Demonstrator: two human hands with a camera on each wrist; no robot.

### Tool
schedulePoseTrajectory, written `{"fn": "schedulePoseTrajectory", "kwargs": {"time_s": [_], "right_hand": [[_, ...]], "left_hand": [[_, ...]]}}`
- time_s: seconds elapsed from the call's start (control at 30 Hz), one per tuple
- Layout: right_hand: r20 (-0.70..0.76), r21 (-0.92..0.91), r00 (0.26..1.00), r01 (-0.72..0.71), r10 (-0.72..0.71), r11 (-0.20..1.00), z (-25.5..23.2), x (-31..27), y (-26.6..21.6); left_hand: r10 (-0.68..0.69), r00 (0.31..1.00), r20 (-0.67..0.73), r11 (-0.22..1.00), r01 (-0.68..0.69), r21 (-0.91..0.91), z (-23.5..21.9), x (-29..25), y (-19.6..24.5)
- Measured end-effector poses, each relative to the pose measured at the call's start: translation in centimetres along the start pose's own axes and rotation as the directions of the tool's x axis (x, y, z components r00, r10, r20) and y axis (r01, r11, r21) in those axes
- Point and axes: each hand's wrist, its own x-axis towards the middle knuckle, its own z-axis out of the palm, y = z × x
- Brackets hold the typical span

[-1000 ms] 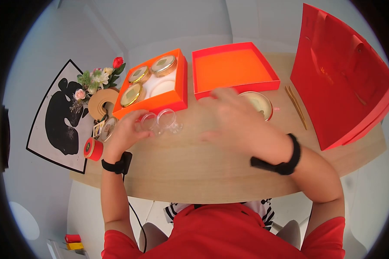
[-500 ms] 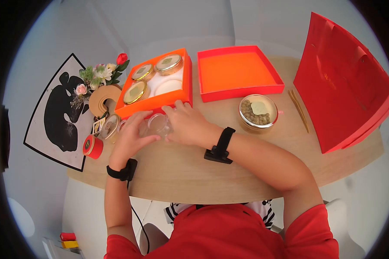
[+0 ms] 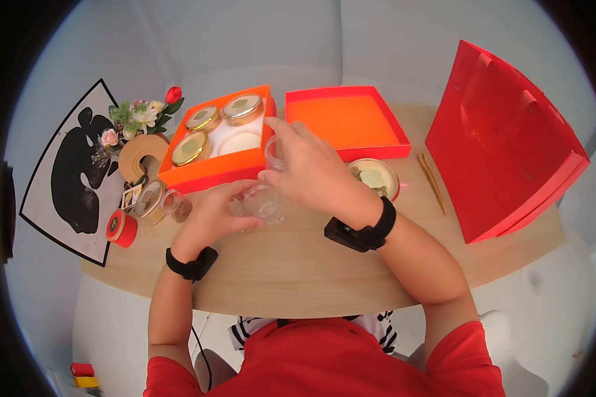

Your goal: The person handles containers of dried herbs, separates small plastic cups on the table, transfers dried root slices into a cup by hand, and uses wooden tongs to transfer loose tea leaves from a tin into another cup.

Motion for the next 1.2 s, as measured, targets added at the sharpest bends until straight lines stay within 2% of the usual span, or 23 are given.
{"fn": "schedulePoseTrajectory", "kwargs": {"time_s": [0.07, 0.13, 0.2, 0.27, 0.3, 0.4, 0.47, 0.57, 0.63, 0.7, 0.83, 0.93, 1.0, 1.13, 1.2], "right_hand": [[0.017, 0.131, 1.0, 0.015, -0.017, 0.991, -1.3, -0.2, -0.3], [0.051, 0.12, 0.999, -0.015, 0.009, 0.993, -2.1, -0.4, -0.5], [0.082, 0.116, 0.996, -0.053, 0.043, 0.992, -2.3, -0.9, -0.4], [0.091, -0.011, 0.994, -0.054, 0.054, 0.999, -1.9, -1.3, 0.2], [0.088, -0.016, 0.994, -0.055, 0.057, 0.998, -1.9, -1.4, 0.4], [0.075, -0.085, 0.996, -0.045, 0.051, 0.995, -1.9, -1.5, 0.4], [0.098, -0.162, 0.989, -0.092, 0.108, 0.983, -2.1, -1.6, -0.2], [0.097, -0.218, 0.993, -0.049, 0.071, 0.975, -1.5, -1.9, -0.1], [0.109, -0.225, 0.991, -0.05, 0.076, 0.973, -1.5, -1.7, -0.4], [0.127, -0.228, 0.987, -0.063, 0.094, 0.972, -1.5, -1.4, -0.5], [0.143, -0.219, 0.987, -0.034, 0.067, 0.975, -1.7, -1.7, -0.6], [0.153, -0.252, 0.987, -0.009, 0.049, 0.968, -1.7, -1.8, -0.7], [0.161, -0.279, 0.986, 0.013, 0.033, 0.96, -1.5, -1.8, -0.7], [0.194, -0.278, 0.981, 0.033, 0.023, 0.96, -1.3, -1.7, -0.5], [0.216, -0.287, 0.976, 0.041, 0.023, 0.957, -1.5, -1.6, -0.6]], "left_hand": [[0.038, 0.999, 0.012, 0.999, -0.037, -0.019, 1.3, 1.2, 0.5], [0.07, 0.997, 0.024, 0.997, -0.069, -0.039, 2.5, 2.3, 1.0], [0.015, 0.996, 0.088, 0.999, -0.02, 0.048, 3.4, 3.2, 1.4], [0.041, 0.998, 0.054, 0.998, -0.043, 0.046, 4.2, 3.9, 1.8], [0.059, 0.998, 0.021, 0.997, -0.06, 0.046, 4.5, 4.1, 2.0], [0.023, 0.999, 0.035, 1.0, -0.023, 0.01, 4.5, 4.5, 2.6], [0.009, 0.999, 0.05, 1.0, -0.008, -0.006, 4.6, 4.5, 2.4], [-0.004, 0.999, 0.049, 0.999, 0.006, -0.039, 4.6, 4.5, 2.1], [-0.006, 1.0, 0.03, 0.998, 0.008, -0.055, 4.6, 4.5, 1.8], [0.099, 0.995, -0.01, 0.987, -0.099, -0.124, 4.7, 4.5, 1.3], [0.101, 0.995, 0.0, 0.984, -0.1, -0.148, 4.1, 4.0, 0.4], [0.047, 0.998, 0.04, 0.967, -0.036, -0.253, 3.0, 3.4, -0.4], [-0.031, 0.992, 0.122, 0.939, 0.071, -0.338, 2.2, 3.2, -0.7], [-0.061, 0.986, 0.154, 0.919, 0.116, -0.377, 2.2, 3.2, -2.1], [-0.053, 0.976, 0.213, 0.876, 0.148, -0.459, 2.5, 3.3, -2.8]]}}
